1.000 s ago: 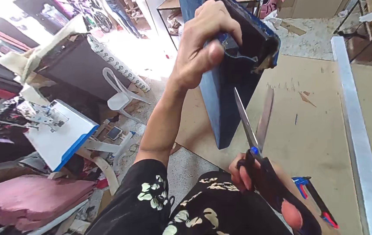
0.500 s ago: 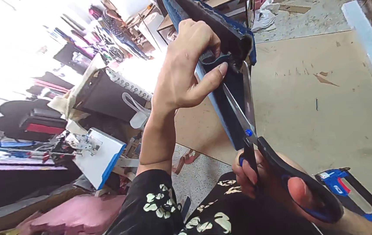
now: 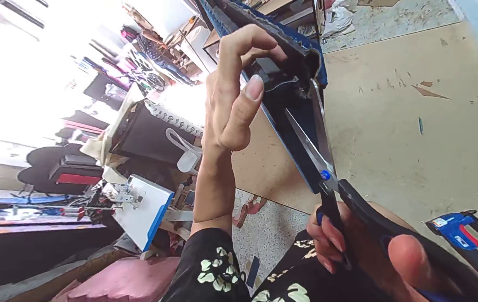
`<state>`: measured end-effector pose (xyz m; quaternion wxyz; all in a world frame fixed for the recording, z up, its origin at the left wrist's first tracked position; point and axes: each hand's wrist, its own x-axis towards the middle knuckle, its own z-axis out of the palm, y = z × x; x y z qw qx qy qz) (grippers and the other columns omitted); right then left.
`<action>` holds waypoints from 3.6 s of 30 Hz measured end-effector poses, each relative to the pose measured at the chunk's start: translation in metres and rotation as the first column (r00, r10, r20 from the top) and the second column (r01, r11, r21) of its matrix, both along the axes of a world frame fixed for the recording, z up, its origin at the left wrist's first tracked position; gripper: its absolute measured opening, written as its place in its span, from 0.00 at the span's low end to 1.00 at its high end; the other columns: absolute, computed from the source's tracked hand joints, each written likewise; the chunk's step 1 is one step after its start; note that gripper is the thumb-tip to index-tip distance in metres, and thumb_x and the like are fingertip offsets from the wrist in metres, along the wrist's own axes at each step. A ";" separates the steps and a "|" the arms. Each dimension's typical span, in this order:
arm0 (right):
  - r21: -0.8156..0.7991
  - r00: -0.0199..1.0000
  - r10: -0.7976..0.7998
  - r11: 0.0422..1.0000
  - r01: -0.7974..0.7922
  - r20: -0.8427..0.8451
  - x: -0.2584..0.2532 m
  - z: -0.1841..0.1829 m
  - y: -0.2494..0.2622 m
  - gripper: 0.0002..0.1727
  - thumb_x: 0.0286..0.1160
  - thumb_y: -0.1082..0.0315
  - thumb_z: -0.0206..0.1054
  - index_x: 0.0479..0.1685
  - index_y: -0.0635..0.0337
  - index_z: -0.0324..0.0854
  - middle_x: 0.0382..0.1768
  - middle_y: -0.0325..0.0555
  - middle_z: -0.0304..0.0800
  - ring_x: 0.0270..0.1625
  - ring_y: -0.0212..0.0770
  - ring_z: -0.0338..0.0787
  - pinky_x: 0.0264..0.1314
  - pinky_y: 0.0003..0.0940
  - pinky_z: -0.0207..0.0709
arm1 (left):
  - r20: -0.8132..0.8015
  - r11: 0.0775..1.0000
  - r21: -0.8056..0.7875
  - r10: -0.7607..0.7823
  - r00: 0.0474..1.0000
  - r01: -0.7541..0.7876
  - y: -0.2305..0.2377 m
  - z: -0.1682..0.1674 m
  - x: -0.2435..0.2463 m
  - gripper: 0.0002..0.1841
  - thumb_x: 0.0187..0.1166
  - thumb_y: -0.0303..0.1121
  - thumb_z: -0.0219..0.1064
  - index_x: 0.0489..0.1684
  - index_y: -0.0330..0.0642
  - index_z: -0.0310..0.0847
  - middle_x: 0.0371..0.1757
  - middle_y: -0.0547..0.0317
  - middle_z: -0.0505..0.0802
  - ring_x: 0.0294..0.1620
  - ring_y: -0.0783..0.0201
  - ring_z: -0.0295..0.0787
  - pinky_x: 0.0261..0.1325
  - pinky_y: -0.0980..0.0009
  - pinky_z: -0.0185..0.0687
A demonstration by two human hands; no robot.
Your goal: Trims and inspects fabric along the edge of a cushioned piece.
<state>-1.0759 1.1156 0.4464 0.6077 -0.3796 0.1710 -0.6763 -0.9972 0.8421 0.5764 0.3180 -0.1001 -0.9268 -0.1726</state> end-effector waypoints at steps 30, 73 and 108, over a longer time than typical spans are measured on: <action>-0.179 0.968 -0.251 0.952 0.247 0.001 0.028 -0.012 -0.106 0.30 0.76 0.34 0.65 0.49 0.54 0.75 0.45 0.38 0.79 0.45 0.34 0.82 0.47 0.32 0.80 | -0.157 0.914 -0.123 0.366 0.917 -0.386 0.020 -0.010 -0.001 0.42 0.89 0.54 0.23 0.90 0.28 0.55 0.89 0.41 0.70 0.89 0.54 0.67 0.90 0.55 0.63; -0.579 -0.185 -0.635 0.496 0.647 -0.750 -0.073 -0.109 -0.039 0.10 0.78 0.62 0.73 0.47 0.59 0.91 0.48 0.47 0.92 0.50 0.37 0.92 0.54 0.35 0.89 | -0.038 0.926 -0.261 0.273 0.961 -0.274 0.041 0.018 0.036 0.15 0.84 0.36 0.62 0.29 0.39 0.88 0.40 0.55 0.94 0.52 0.58 0.91 0.81 0.39 0.65; -0.939 -0.323 -0.888 0.344 0.008 -0.328 -0.047 0.087 -0.135 0.04 0.78 0.72 0.70 0.43 0.60 0.89 0.42 0.53 0.74 0.48 0.48 0.76 0.50 0.40 0.71 | -0.190 0.830 -0.379 0.363 0.912 -0.409 0.050 0.000 0.085 0.14 0.78 0.39 0.73 0.54 0.41 0.89 0.71 0.41 0.86 0.79 0.43 0.77 0.80 0.43 0.70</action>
